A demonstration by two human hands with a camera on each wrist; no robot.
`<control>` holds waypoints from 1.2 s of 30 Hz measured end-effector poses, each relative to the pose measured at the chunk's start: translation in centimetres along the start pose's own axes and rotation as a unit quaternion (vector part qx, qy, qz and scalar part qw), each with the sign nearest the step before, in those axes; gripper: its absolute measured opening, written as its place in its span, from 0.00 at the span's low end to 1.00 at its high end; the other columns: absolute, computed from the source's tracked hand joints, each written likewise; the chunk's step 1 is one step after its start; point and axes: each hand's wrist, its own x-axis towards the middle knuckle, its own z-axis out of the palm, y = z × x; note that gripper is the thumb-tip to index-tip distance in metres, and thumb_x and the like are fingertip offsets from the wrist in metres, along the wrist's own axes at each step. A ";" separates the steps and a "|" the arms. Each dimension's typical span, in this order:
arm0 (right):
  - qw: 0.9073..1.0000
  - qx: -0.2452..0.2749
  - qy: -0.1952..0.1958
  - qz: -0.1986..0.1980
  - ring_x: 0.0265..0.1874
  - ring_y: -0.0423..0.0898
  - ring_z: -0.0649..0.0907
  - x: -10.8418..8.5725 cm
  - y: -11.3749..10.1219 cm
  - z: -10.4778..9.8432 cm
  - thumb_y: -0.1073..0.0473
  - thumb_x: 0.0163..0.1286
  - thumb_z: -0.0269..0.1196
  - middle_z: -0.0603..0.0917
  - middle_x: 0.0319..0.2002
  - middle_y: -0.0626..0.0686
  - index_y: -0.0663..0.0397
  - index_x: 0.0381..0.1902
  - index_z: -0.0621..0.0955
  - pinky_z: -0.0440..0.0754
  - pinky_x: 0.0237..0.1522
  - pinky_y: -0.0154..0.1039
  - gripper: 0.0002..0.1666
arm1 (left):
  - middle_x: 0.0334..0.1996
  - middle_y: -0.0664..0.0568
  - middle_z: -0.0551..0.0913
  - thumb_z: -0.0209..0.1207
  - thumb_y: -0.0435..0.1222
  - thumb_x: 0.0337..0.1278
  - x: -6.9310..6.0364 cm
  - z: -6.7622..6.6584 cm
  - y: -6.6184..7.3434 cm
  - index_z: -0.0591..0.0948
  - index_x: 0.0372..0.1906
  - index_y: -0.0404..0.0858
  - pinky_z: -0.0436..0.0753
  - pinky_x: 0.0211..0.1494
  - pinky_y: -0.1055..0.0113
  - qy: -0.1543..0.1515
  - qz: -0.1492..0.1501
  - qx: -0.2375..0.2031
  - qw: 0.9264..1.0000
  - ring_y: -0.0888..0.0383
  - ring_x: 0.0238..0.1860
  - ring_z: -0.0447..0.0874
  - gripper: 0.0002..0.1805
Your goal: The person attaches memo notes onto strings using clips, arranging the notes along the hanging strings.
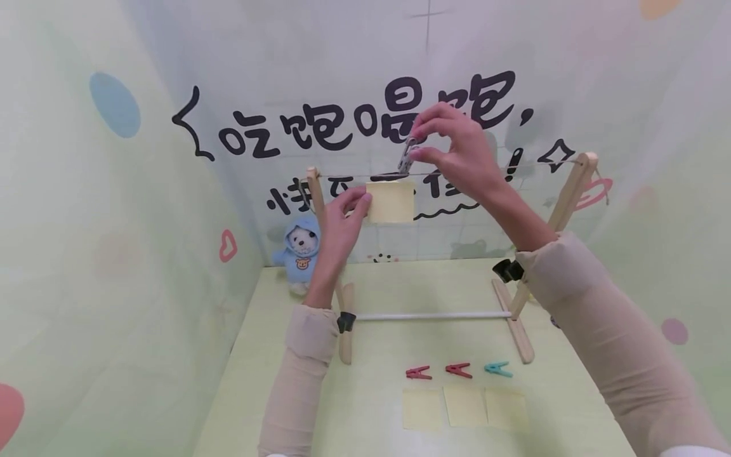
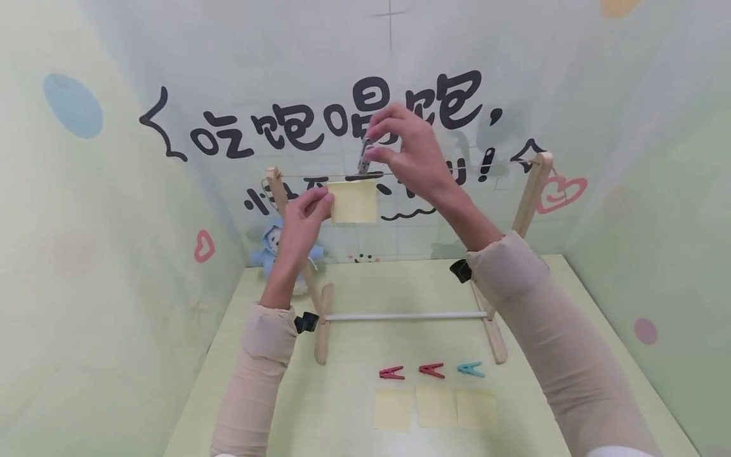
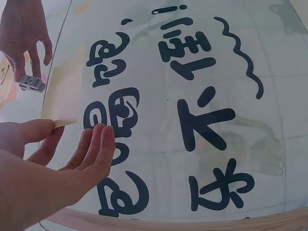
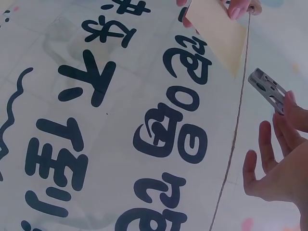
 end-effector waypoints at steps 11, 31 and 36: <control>0.999 -0.001 -0.030 -0.016 0.61 0.55 0.81 0.8 0.0 1.4 0.73 0.68 0.75 0.85 0.53 0.63 0.72 0.46 0.88 0.72 0.73 0.44 0.10 | 0.58 0.38 0.90 0.61 0.36 0.83 0.4 -0.1 0.4 0.86 0.63 0.31 0.87 0.59 0.58 0.010 -0.011 0.023 1.000 0.45 0.58 0.91 0.16; 0.998 -0.024 -0.054 -0.034 0.63 0.58 0.82 1.1 -0.4 3.5 0.72 0.67 0.77 0.86 0.55 0.63 0.71 0.45 0.89 0.72 0.75 0.48 0.11 | 0.60 0.37 0.87 0.60 0.34 0.83 0.6 -0.5 0.2 0.84 0.64 0.29 0.88 0.64 0.58 0.013 -0.028 -0.036 0.999 0.48 0.63 0.88 0.16; 0.997 -0.026 -0.075 -0.005 0.64 0.57 0.80 1.1 -0.6 3.7 0.70 0.70 0.75 0.83 0.58 0.62 0.69 0.50 0.89 0.73 0.73 0.48 0.13 | 0.59 0.39 0.87 0.59 0.35 0.84 0.6 -0.6 0.4 0.85 0.63 0.30 0.88 0.64 0.59 0.008 -0.034 -0.042 0.998 0.51 0.60 0.87 0.15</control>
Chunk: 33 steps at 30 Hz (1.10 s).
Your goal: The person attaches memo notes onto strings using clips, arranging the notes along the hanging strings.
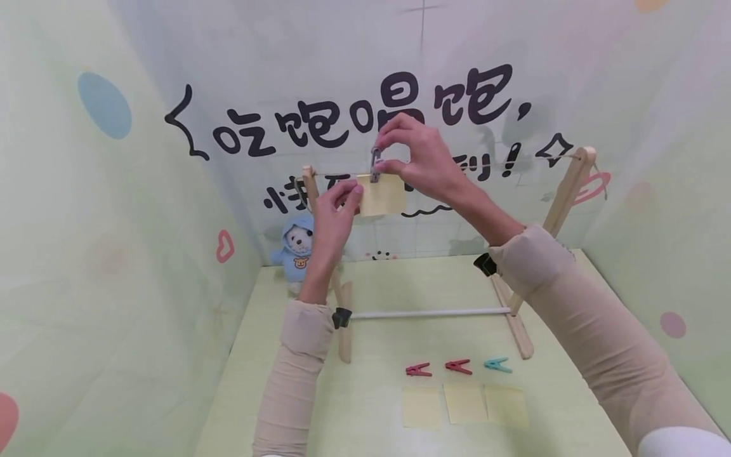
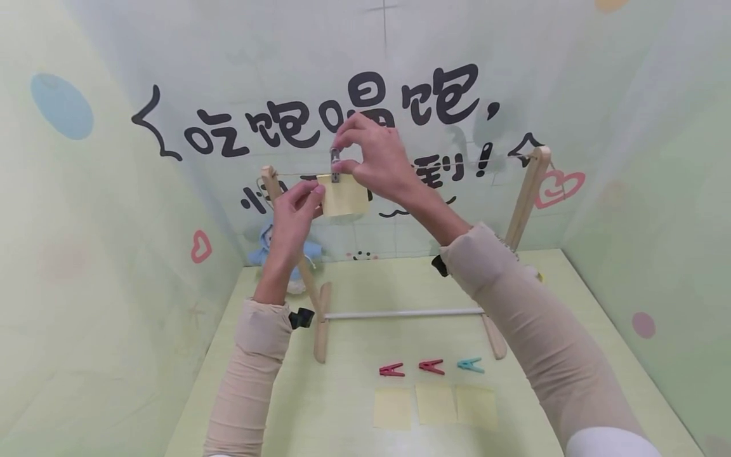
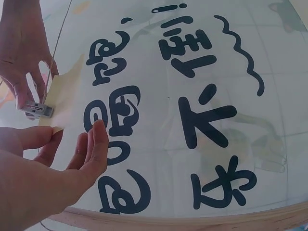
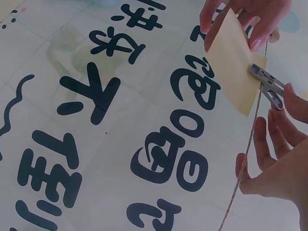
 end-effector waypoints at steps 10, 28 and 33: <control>0.999 0.018 -0.027 0.007 0.63 0.56 0.80 -0.5 0.4 -0.3 0.67 0.69 0.77 0.80 0.63 0.61 0.67 0.60 0.87 0.71 0.76 0.50 0.23 | 0.59 0.40 0.87 0.60 0.35 0.84 -0.1 0.3 -0.3 0.85 0.63 0.32 0.84 0.64 0.60 0.000 -0.001 0.033 0.999 0.51 0.60 0.86 0.15; 0.990 0.010 0.085 -0.108 0.67 0.53 0.80 -12.1 -0.5 -2.9 0.74 0.70 0.72 0.84 0.61 0.66 0.68 0.57 0.88 0.73 0.72 0.35 0.18 | 0.57 0.37 0.84 0.60 0.31 0.83 -0.8 0.8 -1.9 0.82 0.61 0.26 0.90 0.59 0.62 0.004 -0.014 -0.018 1.000 0.46 0.60 0.86 0.14; 0.990 0.020 0.101 -0.095 0.66 0.41 0.80 -16.9 -0.1 -3.7 0.59 0.80 0.70 0.84 0.59 0.65 0.67 0.56 0.88 0.74 0.70 0.30 0.16 | 0.60 0.37 0.82 0.58 0.32 0.84 -1.3 0.6 -2.4 0.80 0.64 0.26 0.89 0.62 0.60 -0.014 -0.028 -0.026 0.999 0.41 0.58 0.89 0.16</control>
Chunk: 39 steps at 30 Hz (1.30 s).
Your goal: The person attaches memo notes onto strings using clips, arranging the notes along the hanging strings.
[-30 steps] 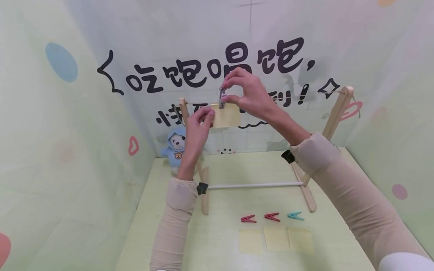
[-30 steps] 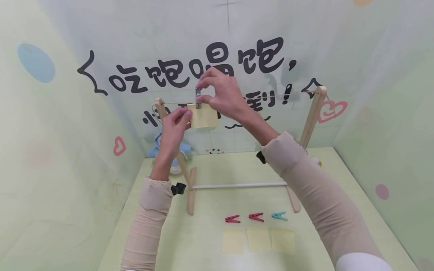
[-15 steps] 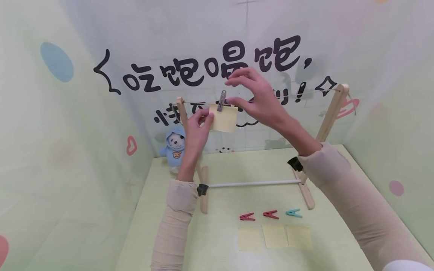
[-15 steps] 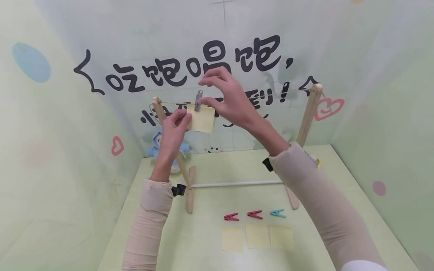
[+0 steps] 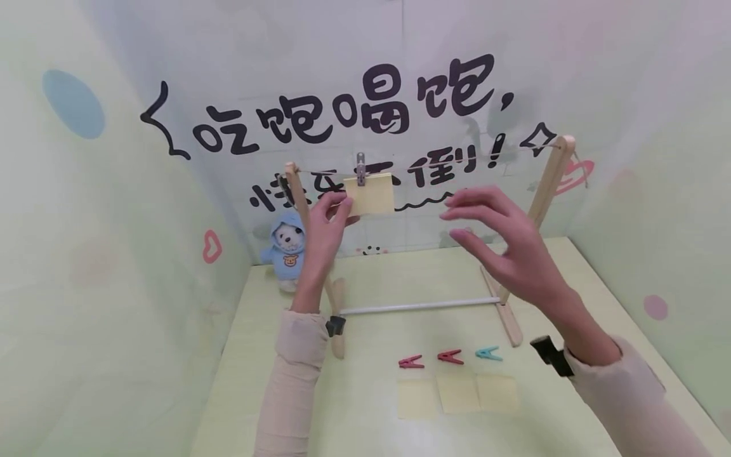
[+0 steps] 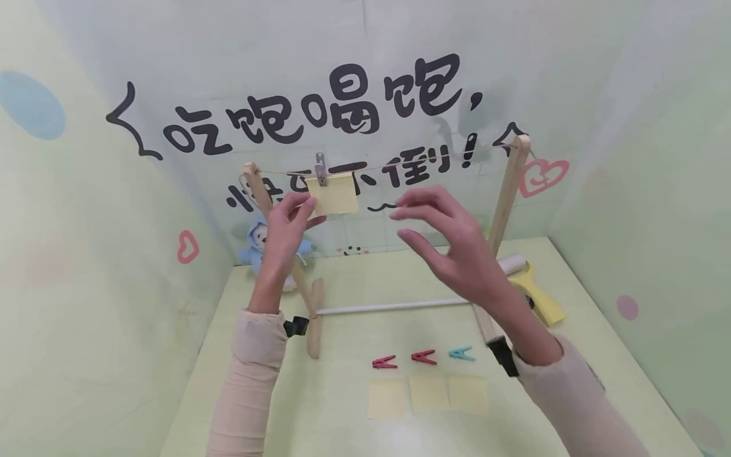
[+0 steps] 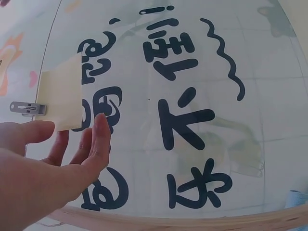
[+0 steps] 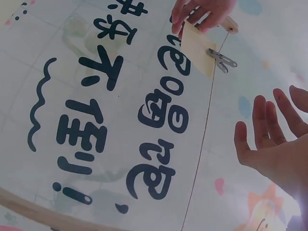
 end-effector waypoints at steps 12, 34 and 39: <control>0.999 -0.008 0.007 0.041 0.65 0.38 0.81 -5.7 -0.2 -1.9 0.38 0.82 0.62 0.85 0.56 0.61 0.64 0.53 0.89 0.74 0.69 0.28 0.32 | 0.69 0.36 0.81 0.57 0.33 0.84 -3.3 -0.1 -4.0 0.74 0.73 0.30 0.84 0.70 0.46 -0.065 -0.017 0.077 0.995 0.37 0.64 0.86 0.21; 0.993 -0.015 -0.086 0.081 0.66 0.38 0.80 -11.2 2.0 -0.5 0.82 0.59 0.73 0.85 0.59 0.51 0.49 0.56 0.89 0.72 0.66 0.23 0.31 | 0.49 0.46 0.79 0.80 0.38 0.60 -23.5 2.4 -23.0 0.80 0.61 0.32 0.78 0.37 0.68 -0.196 -0.114 0.245 0.943 0.60 0.39 0.75 0.30; 0.989 -0.006 -0.114 0.093 0.59 0.40 0.82 -12.5 3.6 1.2 0.79 0.63 0.74 0.85 0.57 0.49 0.46 0.55 0.88 0.73 0.66 0.22 0.29 | 0.53 0.49 0.75 0.83 0.36 0.51 -24.1 2.9 -23.1 0.81 0.59 0.37 0.85 0.49 0.60 -0.193 -0.110 0.276 0.935 0.49 0.51 0.76 0.31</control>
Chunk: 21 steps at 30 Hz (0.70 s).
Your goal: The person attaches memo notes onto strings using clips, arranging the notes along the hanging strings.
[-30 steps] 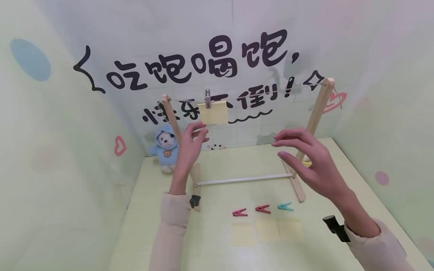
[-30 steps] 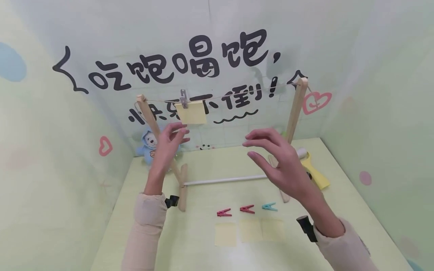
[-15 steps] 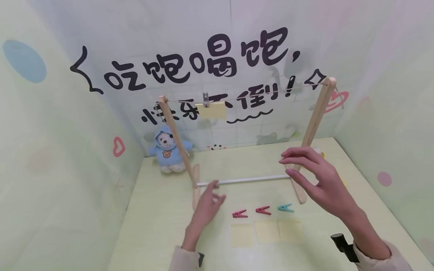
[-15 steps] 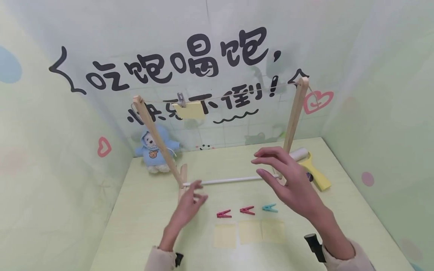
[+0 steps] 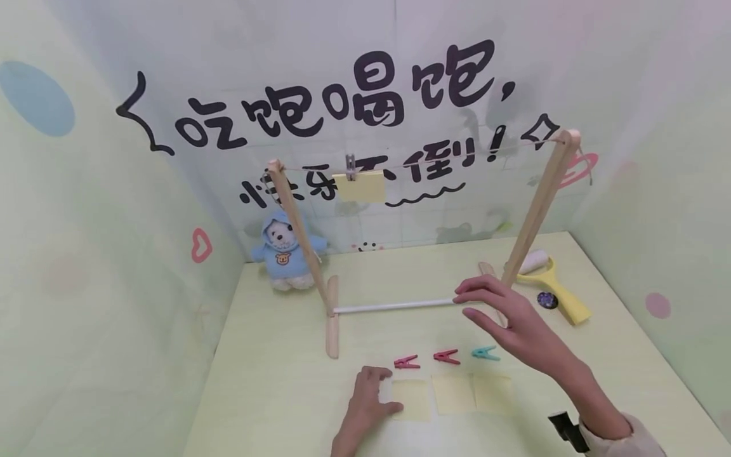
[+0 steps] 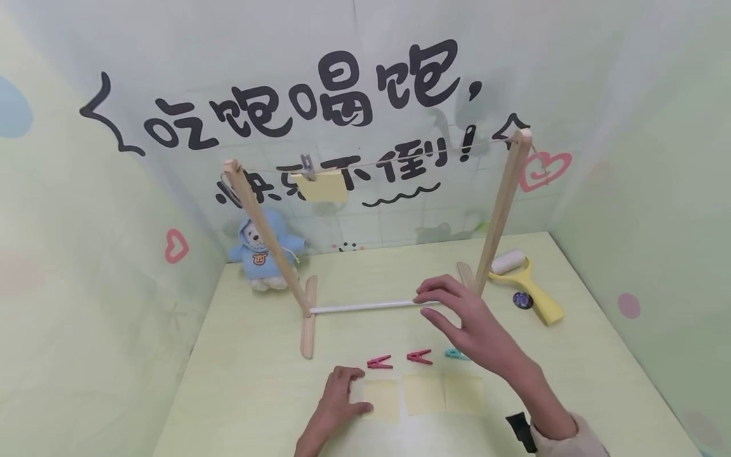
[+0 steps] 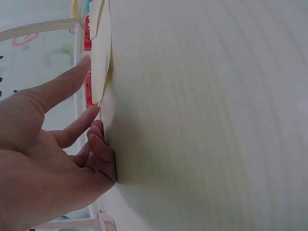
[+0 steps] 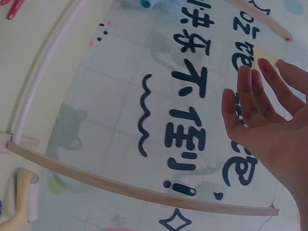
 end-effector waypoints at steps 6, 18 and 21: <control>0.998 0.014 -0.067 0.009 0.52 0.43 0.85 -1.1 1.7 3.0 0.74 0.69 0.73 0.85 0.53 0.46 0.47 0.52 0.88 0.79 0.58 0.25 0.20 | 0.54 0.50 0.71 0.84 0.29 0.44 0.0 0.7 0.4 0.83 0.53 0.40 0.85 0.49 0.59 0.006 -0.009 0.026 1.000 0.48 0.55 0.71 0.29; 0.980 -0.125 -0.145 0.048 0.52 0.59 0.83 -5.0 6.1 14.0 0.64 0.65 0.80 0.85 0.49 0.54 0.55 0.46 0.87 0.84 0.47 0.56 0.14 | 0.53 0.51 0.71 0.84 0.29 0.43 0.3 0.4 1.4 0.83 0.41 0.41 0.84 0.49 0.61 0.022 -0.022 0.070 0.997 0.48 0.53 0.70 0.22; 0.974 -0.153 -0.152 0.067 0.58 0.64 0.81 -6.1 6.4 16.0 0.61 0.62 0.83 0.84 0.52 0.57 0.57 0.48 0.87 0.83 0.53 0.64 0.19 | 0.53 0.51 0.71 0.84 0.28 0.44 0.1 0.5 1.2 0.83 0.40 0.40 0.84 0.49 0.60 0.020 -0.026 0.073 0.997 0.48 0.53 0.71 0.21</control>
